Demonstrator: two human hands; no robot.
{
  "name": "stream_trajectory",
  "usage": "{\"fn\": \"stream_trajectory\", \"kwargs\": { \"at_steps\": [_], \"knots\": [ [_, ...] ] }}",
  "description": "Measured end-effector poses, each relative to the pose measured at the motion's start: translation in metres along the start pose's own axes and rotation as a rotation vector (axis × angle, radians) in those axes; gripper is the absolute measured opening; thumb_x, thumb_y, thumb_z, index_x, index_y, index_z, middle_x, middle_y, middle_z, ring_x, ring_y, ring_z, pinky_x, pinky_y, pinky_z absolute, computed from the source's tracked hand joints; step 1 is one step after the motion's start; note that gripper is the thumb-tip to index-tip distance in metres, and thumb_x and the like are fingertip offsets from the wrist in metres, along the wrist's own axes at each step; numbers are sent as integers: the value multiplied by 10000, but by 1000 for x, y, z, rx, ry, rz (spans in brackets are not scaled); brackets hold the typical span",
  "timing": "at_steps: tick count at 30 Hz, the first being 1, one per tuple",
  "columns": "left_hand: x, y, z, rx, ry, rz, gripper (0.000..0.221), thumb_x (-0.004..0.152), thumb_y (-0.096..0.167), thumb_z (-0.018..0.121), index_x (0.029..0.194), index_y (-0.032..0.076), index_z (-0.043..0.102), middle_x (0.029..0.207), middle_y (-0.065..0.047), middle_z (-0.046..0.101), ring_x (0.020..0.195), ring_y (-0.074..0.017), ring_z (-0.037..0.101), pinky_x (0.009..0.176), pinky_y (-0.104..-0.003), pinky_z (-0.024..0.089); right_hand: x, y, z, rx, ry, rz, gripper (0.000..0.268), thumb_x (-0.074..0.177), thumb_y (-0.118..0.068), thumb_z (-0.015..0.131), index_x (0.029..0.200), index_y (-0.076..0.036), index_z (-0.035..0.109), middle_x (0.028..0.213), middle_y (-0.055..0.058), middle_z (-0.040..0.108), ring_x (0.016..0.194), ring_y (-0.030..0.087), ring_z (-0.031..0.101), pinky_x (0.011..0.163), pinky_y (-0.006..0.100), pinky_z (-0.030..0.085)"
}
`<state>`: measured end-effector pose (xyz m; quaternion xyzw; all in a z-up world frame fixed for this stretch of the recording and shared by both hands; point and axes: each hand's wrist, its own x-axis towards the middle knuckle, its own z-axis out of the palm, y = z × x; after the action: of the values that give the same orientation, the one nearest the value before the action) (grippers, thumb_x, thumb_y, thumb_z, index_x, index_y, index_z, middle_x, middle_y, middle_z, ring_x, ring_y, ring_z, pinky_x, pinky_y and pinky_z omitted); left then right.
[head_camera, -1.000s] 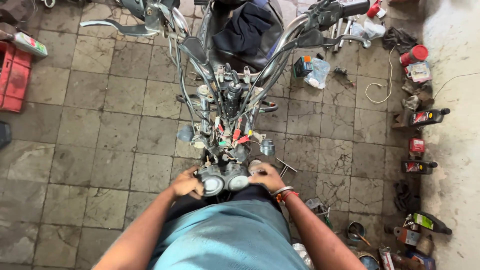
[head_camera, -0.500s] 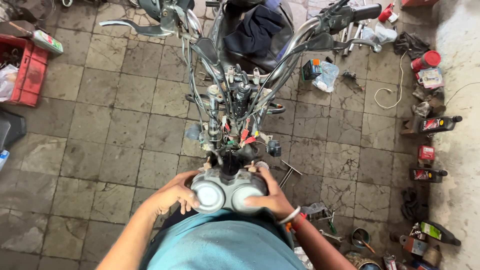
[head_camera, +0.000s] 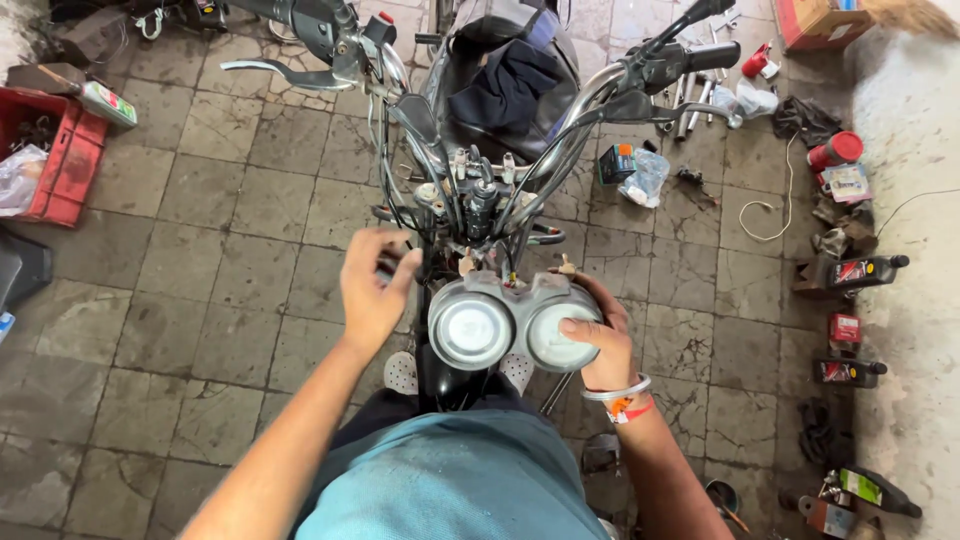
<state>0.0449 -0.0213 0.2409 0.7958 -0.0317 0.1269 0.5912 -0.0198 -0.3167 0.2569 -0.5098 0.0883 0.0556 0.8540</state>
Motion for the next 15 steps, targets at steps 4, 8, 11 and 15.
{"fn": "stream_trajectory", "kwargs": {
  "at_steps": [4, 8, 11, 15],
  "knots": [
    [14, 0, 21, 87, -13, 107, 168, 931, 73, 709, 1085, 10, 684, 998, -81, 661, 822, -137, 613, 727, -279, 507, 8, -3, -1, -6, -73, -1, 736, 706, -97, 740, 1396, 86, 564, 1255, 188, 696, 1142, 271, 680, 1003, 343, 509],
    [24, -10, 44, -68, 109, -22, 177, 933, 114, 728, 1058, 20, 647, 916, -29, 662, 778, -79, 613, 718, -254, 526, 15, -3, -1, 11, -83, -3, 740, 711, -105, 744, 1401, 96, 570, 1265, 187, 693, 1145, 267, 673, 1010, 337, 500],
    [30, -7, 47, -94, 107, -222, 124, 956, 139, 719, 1013, 41, 668, 830, 4, 659, 682, -57, 568, 640, -236, 499, 25, -3, -4, 68, -57, 33, 742, 702, -113, 749, 1389, 86, 550, 1270, 185, 687, 1151, 273, 671, 1015, 347, 503],
    [30, -10, 55, -188, 175, -162, 130, 1019, 145, 719, 977, 28, 680, 823, 13, 625, 697, -53, 496, 635, -225, 435, 43, 7, -17, 70, -55, 71, 714, 746, -131, 726, 1398, 102, 551, 1262, 190, 691, 1138, 276, 678, 990, 347, 510]
  ]
}}
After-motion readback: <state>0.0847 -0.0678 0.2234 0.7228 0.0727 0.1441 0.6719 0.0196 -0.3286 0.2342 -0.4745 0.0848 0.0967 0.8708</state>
